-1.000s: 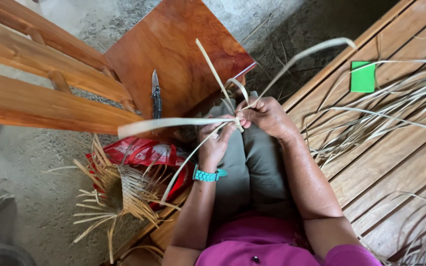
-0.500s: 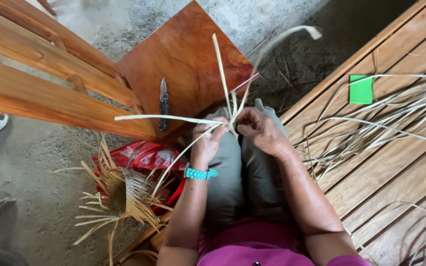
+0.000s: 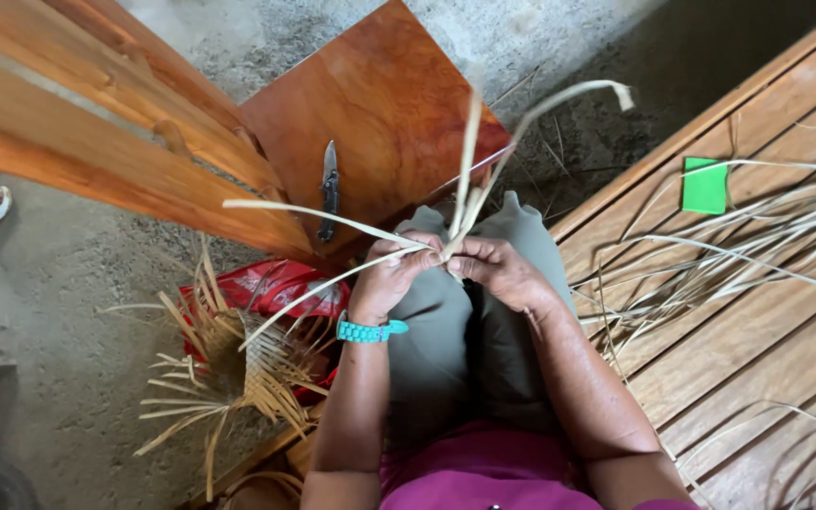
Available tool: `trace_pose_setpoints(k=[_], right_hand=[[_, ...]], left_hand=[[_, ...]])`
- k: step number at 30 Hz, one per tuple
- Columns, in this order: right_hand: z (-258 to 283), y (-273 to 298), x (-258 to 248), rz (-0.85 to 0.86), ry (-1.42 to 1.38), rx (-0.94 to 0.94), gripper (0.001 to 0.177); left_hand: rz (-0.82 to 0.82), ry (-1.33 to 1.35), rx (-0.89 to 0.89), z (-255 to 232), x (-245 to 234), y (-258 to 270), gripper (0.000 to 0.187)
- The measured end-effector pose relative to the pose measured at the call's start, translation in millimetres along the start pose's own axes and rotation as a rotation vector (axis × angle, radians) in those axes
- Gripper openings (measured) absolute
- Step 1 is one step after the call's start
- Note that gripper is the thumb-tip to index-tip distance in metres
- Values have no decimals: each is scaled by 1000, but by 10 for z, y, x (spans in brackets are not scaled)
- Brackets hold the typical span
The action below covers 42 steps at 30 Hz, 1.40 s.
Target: Weaving dried plant fibers to create a handcrafted item
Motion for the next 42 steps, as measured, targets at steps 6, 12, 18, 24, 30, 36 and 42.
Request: trace_pose_setpoints(k=[6, 12, 18, 24, 30, 36, 42], right_hand=[[-7, 4, 67, -6, -55, -61, 6], [56, 36, 155, -69, 28, -107, 9], [28, 85, 191, -121, 268, -194, 9], [-111, 134, 271, -192, 292, -319, 9], [-284, 142, 220, -146, 410, -356, 11], [-137, 197, 268, -262, 572, -320, 29], [42, 203, 248, -248, 609, -381, 34]], left_hand=[[44, 124, -72, -37, 8, 48, 17], [15, 370, -195, 12, 132, 76, 23], [-111, 560, -277, 19, 195, 72, 14], [-233, 375, -370, 14, 181, 157, 22], [-311, 235, -342, -164, 190, 197, 22], [-313, 237, -347, 119, 191, 104, 28], [-271, 321, -316, 258, 248, 90, 25]])
Point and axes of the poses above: each hand's wrist, its own y-axis away from the middle knuckle, its own x-axis out of the palm, z = x × y, the point moved 2 cm from there along -y, towards the middle knuckle, and after that the axes turned 13 degrees about -x, right-handed, at the moved point
